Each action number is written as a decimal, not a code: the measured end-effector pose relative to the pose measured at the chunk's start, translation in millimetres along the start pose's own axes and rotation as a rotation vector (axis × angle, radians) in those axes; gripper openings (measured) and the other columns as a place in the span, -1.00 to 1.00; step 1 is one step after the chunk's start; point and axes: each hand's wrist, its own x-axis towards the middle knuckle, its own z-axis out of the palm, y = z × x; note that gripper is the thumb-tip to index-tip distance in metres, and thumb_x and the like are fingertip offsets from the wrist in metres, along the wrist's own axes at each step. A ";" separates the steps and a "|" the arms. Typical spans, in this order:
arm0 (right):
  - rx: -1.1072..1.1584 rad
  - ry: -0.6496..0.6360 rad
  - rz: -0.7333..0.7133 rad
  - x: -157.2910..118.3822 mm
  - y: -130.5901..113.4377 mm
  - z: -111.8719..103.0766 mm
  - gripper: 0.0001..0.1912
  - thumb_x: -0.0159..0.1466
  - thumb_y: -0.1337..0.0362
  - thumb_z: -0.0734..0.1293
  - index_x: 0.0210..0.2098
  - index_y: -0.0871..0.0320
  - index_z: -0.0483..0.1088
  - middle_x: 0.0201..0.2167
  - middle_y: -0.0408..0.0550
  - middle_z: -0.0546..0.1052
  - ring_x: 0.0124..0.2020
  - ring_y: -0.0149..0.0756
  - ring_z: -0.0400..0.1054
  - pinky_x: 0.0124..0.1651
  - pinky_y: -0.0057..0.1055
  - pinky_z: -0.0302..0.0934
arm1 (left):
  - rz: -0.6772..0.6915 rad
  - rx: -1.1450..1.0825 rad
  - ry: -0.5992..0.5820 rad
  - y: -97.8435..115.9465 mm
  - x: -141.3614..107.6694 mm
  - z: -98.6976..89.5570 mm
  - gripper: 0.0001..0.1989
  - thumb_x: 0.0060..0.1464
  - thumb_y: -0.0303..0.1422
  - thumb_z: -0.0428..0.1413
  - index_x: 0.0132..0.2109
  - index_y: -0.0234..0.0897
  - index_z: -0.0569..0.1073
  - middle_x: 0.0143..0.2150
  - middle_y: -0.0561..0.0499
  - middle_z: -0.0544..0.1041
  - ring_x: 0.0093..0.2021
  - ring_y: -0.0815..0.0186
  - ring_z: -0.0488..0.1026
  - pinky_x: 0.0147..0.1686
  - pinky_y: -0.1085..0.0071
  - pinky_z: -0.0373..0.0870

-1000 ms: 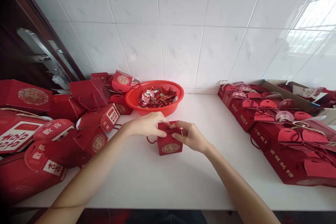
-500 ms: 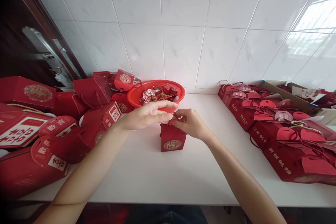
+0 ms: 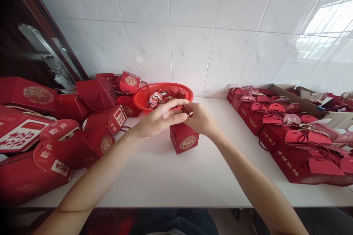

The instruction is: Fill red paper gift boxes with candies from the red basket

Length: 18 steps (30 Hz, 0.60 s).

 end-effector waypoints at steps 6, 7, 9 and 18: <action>-0.247 0.148 0.050 4.2 9.9 10.9 -0.90 0.08 0.43 0.27 -0.46 0.15 0.42 -0.50 -0.10 0.51 -0.50 -0.34 0.28 -0.43 -0.42 0.07 | 0.029 0.145 0.043 -10.4 5.8 2.4 -0.44 0.14 -0.30 0.21 0.26 -0.24 0.32 0.31 -0.18 0.34 0.23 0.04 0.39 0.18 0.12 0.39; -0.269 0.147 0.049 4.6 11.1 11.8 -0.88 0.08 0.44 0.26 -0.46 0.15 0.42 -0.51 -0.10 0.52 -0.50 -0.33 0.30 -0.43 -0.42 0.07 | 0.023 0.193 0.063 -12.6 7.1 2.0 -0.41 0.11 -0.30 0.22 0.27 -0.23 0.31 0.31 -0.17 0.33 0.22 0.04 0.40 0.16 0.14 0.41; -0.318 0.132 0.068 5.2 13.6 13.1 -0.87 0.06 0.46 0.26 -0.49 0.14 0.42 -0.52 -0.09 0.53 -0.50 -0.31 0.32 -0.42 -0.41 0.07 | 0.006 0.307 0.101 -15.9 9.0 1.1 -0.37 0.08 -0.29 0.23 0.28 -0.22 0.30 0.32 -0.17 0.31 0.19 0.04 0.42 0.12 0.16 0.43; -0.164 0.188 0.159 3.7 27.1 6.7 -0.85 0.07 0.43 0.26 -0.50 0.15 0.47 -0.63 -0.12 0.53 -0.53 -0.27 0.44 -0.43 -0.41 0.25 | -0.173 0.746 0.010 -37.9 11.2 6.0 -0.50 0.02 -0.12 0.25 0.05 -0.27 0.41 0.09 -0.21 0.38 0.15 -0.04 0.35 0.08 0.14 0.37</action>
